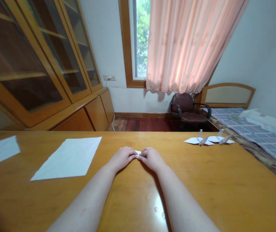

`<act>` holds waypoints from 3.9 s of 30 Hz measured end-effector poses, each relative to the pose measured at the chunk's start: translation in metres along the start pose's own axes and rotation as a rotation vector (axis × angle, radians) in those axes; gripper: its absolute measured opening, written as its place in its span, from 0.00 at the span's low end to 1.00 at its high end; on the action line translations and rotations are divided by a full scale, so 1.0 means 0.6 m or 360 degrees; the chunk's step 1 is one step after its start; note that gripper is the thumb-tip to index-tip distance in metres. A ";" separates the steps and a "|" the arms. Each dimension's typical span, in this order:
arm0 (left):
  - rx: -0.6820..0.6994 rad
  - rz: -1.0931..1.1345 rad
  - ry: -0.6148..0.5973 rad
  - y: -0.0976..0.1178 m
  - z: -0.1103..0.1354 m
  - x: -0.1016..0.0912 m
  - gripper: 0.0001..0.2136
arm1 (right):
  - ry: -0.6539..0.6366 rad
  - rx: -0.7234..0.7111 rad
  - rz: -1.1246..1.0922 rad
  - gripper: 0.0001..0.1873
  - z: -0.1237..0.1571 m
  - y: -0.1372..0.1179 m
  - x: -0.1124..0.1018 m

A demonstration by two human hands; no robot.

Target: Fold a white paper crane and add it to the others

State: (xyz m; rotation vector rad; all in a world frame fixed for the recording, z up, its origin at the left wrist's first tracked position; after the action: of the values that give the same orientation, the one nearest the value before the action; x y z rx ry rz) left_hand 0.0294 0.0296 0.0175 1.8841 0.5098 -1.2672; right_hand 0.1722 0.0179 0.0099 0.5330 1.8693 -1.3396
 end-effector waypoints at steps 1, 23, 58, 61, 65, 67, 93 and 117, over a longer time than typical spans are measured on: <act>-0.0001 -0.0003 -0.0003 -0.001 -0.001 0.001 0.13 | -0.0004 0.0016 -0.0024 0.11 0.000 0.000 0.000; -0.0304 0.0091 0.0753 -0.006 0.012 -0.052 0.11 | 0.0379 0.0237 0.0122 0.12 0.004 0.002 -0.024; -0.0570 0.1508 0.0808 -0.004 -0.009 0.014 0.08 | 0.0736 0.0462 -0.1730 0.15 0.000 0.002 0.017; -0.0584 0.1612 0.0832 -0.004 -0.009 0.016 0.10 | 0.0717 0.0461 -0.1747 0.15 -0.002 0.005 0.020; -0.0564 0.1489 0.0780 0.001 -0.006 0.014 0.10 | 0.0718 0.0444 -0.1724 0.15 -0.003 0.009 0.021; -0.0550 0.1389 0.0735 0.004 -0.005 0.012 0.10 | 0.0714 0.0434 -0.1719 0.15 -0.003 0.009 0.022; -0.0760 0.1899 0.0548 -0.007 -0.009 0.037 0.12 | 0.0356 0.0491 -0.1718 0.12 -0.004 0.012 0.033; -0.0602 0.1580 -0.0065 0.028 -0.007 0.056 0.13 | 0.0264 0.0601 -0.2061 0.18 0.001 -0.004 0.035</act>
State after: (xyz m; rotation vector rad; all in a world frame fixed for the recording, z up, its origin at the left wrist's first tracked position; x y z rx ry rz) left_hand 0.0577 0.0199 -0.0057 1.4497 -0.2122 -0.4909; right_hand 0.1578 0.0147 -0.0052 -0.5730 2.1396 -2.5314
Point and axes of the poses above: each hand's wrist, its own z-axis away from the middle knuckle, its own x-axis out of the palm, y = z × x, the point moved 5 cm from there along -z, towards the middle knuckle, and after that the axes turned 1 degree about -z, right-handed, at the moved point
